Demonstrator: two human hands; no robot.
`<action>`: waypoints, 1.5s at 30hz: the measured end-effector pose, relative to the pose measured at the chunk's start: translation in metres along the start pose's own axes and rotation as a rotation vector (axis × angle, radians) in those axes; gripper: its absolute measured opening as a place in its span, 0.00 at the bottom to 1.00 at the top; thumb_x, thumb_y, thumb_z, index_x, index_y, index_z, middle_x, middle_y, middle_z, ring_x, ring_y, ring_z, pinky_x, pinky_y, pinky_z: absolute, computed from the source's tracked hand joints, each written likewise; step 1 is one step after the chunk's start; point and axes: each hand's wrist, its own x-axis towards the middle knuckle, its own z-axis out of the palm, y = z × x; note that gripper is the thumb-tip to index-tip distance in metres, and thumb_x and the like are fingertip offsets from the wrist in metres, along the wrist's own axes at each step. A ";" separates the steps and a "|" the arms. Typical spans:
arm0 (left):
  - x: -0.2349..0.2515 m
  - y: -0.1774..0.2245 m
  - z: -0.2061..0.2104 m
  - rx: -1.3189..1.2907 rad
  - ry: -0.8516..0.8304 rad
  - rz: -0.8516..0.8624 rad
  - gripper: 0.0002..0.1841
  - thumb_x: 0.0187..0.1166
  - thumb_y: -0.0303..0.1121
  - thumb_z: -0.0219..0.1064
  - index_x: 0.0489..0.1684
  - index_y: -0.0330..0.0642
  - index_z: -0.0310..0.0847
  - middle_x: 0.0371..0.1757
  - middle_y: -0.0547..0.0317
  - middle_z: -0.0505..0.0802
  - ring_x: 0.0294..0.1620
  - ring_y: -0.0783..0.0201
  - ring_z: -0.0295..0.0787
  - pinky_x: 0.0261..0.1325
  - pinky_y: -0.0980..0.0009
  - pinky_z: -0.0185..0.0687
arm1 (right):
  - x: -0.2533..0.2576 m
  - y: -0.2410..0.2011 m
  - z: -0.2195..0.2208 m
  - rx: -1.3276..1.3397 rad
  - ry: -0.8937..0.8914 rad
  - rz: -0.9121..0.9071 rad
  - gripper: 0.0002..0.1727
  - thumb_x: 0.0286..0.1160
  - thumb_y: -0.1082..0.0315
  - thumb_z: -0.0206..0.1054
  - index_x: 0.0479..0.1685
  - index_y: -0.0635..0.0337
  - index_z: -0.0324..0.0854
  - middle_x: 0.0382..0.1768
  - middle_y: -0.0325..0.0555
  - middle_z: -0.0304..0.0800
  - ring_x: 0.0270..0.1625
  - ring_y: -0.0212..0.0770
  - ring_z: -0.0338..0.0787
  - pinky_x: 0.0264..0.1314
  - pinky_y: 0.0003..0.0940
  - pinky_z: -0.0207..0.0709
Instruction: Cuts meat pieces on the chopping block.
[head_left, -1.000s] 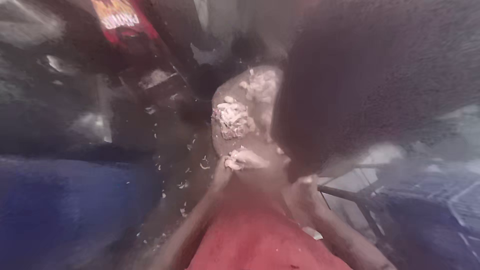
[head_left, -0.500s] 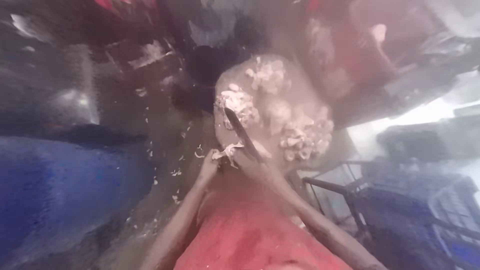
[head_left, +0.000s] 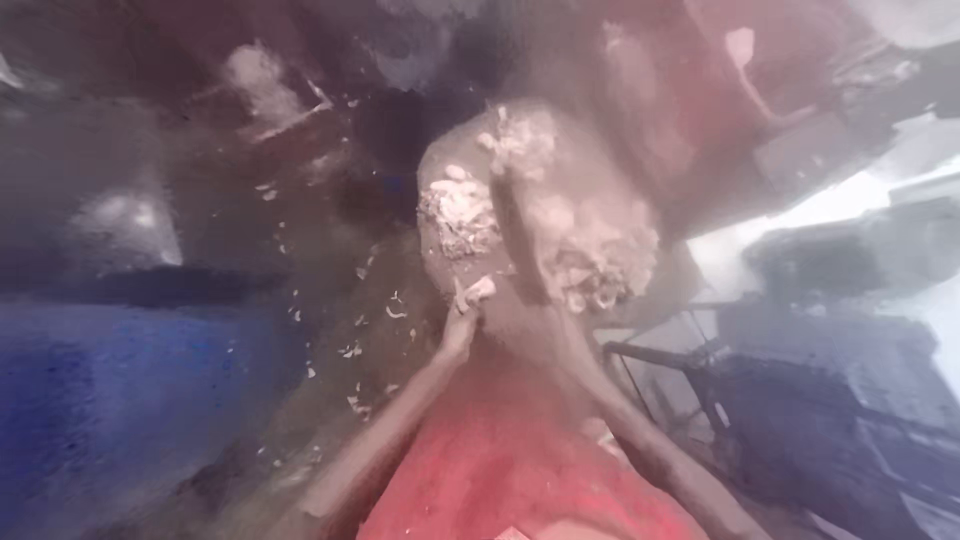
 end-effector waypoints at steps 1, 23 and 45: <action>0.001 -0.006 0.005 0.017 0.003 -0.006 0.25 0.85 0.28 0.62 0.80 0.33 0.61 0.47 0.46 0.89 0.42 0.59 0.91 0.49 0.63 0.90 | -0.002 -0.011 0.002 0.064 0.015 -0.069 0.31 0.92 0.54 0.45 0.85 0.63 0.64 0.60 0.54 0.88 0.58 0.40 0.90 0.65 0.41 0.84; 0.038 0.021 -0.052 0.864 0.018 0.258 0.29 0.77 0.45 0.73 0.75 0.44 0.73 0.52 0.50 0.92 0.47 0.58 0.92 0.55 0.54 0.90 | -0.010 -0.001 0.014 0.062 0.020 -0.367 0.42 0.89 0.35 0.43 0.66 0.69 0.80 0.51 0.52 0.92 0.54 0.34 0.91 0.63 0.35 0.86; 0.019 0.002 -0.101 0.285 0.131 0.140 0.13 0.89 0.33 0.59 0.60 0.31 0.77 0.43 0.46 0.93 0.37 0.56 0.93 0.45 0.58 0.92 | 0.034 0.049 0.044 -0.197 -0.552 0.117 0.34 0.91 0.38 0.43 0.69 0.57 0.77 0.48 0.55 0.89 0.51 0.51 0.91 0.58 0.57 0.83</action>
